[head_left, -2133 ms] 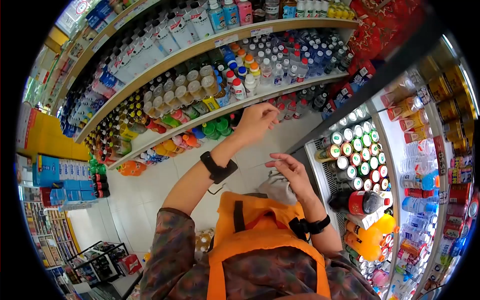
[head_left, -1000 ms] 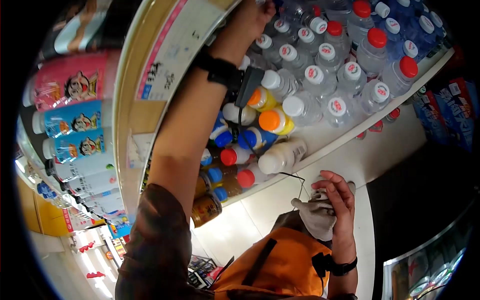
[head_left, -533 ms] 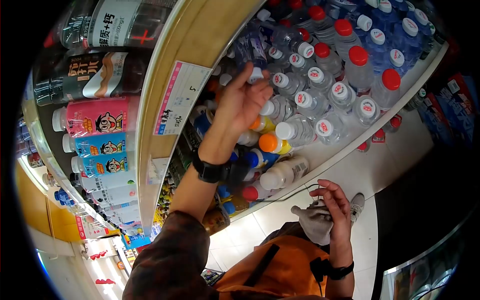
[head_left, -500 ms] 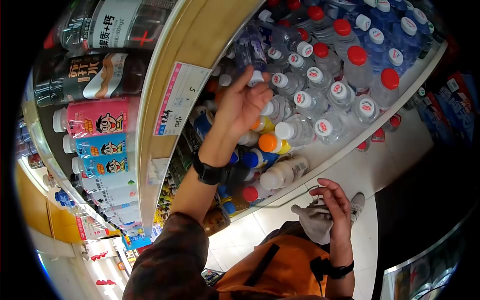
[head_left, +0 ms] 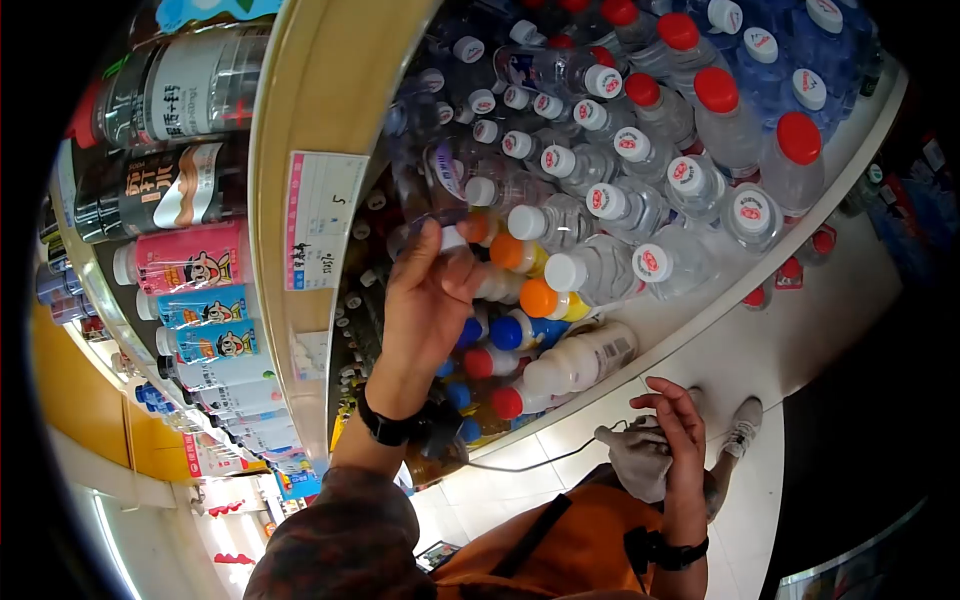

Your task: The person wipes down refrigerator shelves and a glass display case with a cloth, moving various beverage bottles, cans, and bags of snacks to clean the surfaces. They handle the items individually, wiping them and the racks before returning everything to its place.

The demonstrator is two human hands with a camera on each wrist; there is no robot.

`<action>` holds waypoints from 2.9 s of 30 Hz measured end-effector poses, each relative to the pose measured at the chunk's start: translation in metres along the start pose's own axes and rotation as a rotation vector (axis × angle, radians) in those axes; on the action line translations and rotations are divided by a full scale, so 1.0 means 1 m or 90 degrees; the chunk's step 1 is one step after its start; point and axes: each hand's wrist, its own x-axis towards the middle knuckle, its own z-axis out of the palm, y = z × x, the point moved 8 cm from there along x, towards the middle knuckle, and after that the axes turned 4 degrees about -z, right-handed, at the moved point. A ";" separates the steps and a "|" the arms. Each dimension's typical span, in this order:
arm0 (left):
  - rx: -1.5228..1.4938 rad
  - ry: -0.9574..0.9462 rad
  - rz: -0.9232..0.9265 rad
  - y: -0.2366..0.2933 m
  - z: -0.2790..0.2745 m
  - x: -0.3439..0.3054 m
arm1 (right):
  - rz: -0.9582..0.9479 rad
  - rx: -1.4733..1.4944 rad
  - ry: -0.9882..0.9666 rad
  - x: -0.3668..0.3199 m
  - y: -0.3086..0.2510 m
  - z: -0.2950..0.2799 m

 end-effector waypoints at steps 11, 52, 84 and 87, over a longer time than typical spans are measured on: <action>0.424 0.047 0.118 0.033 0.004 0.034 | 0.005 -0.032 0.042 -0.004 -0.010 -0.013; 0.161 -0.201 -0.127 0.009 0.081 -0.103 | -0.287 -0.245 0.025 -0.137 -0.129 0.107; 0.282 -0.384 0.169 -0.037 0.122 -0.481 | -0.360 -0.821 0.036 -0.455 -0.057 0.105; 0.384 -0.333 0.252 -0.035 0.126 -0.513 | -0.600 -0.980 -0.005 -0.473 -0.063 0.116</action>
